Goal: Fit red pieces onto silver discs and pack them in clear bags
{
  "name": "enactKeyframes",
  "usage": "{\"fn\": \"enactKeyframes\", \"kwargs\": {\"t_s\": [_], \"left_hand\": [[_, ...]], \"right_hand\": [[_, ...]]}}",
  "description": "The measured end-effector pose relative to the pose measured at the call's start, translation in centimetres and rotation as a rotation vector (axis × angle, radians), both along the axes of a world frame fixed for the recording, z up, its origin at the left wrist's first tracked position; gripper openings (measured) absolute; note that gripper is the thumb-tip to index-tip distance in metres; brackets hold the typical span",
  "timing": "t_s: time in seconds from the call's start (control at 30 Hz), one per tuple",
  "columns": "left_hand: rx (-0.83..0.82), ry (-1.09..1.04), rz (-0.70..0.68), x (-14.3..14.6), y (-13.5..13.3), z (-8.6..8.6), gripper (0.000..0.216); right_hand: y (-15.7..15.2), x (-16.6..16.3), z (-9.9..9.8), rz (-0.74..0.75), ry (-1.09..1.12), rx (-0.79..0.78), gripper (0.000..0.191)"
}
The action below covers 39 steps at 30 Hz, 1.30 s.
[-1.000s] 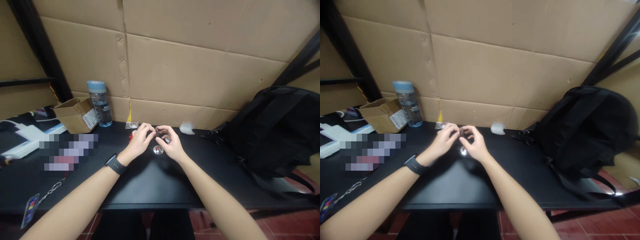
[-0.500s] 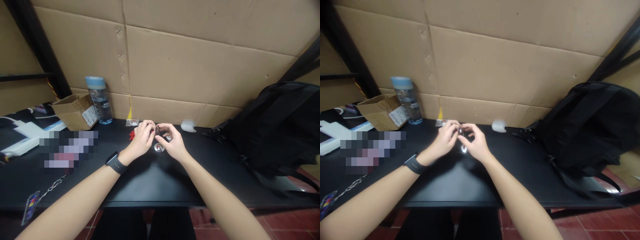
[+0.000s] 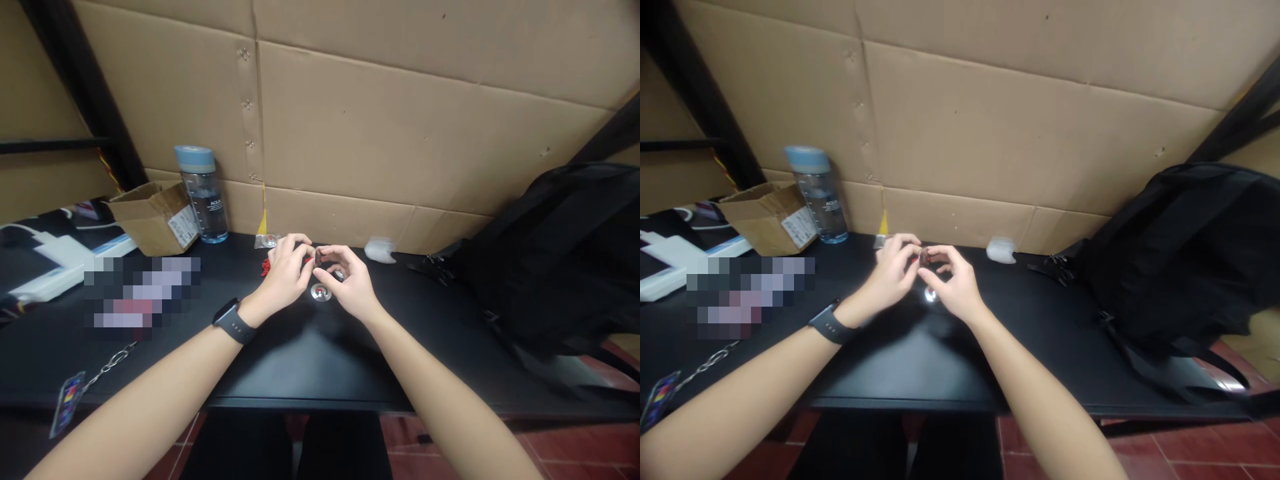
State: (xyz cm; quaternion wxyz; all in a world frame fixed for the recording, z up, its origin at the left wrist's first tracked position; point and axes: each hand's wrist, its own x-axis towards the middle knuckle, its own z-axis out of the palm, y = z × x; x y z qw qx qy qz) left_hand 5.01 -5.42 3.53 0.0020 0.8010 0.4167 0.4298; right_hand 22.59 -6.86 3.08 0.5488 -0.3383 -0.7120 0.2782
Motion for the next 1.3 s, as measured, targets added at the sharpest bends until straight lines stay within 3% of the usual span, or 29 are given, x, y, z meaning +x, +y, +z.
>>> {"fn": "enactKeyframes", "kwargs": {"t_s": [0.53, 0.83, 1.07, 1.2, 1.3], "left_hand": [[0.1, 0.071, 0.061, 0.1, -0.2, 0.0, 0.01], [0.049, -0.117, 0.076, 0.0, -0.6, 0.7, 0.013], [0.058, -0.139, 0.052, -0.2, -0.6, 1.0, 0.014], [-0.012, -0.198, 0.045, -0.4, -0.5, 1.5, 0.03], [-0.095, -0.101, 0.004, -0.8, -0.2, 1.5, 0.03]], "right_hand": [[0.1, -0.4, -0.2, 0.07, 0.133, -0.175, 0.04], [0.8, 0.1, -0.2, 0.13, 0.172, -0.273, 0.038], [1.0, 0.4, -0.5, 0.065, 0.058, -0.154, 0.025], [0.8, 0.7, -0.3, -0.073, -0.162, 0.015, 0.02], [0.5, 0.9, 0.1, -0.115, -0.341, 0.151, 0.014]]}}
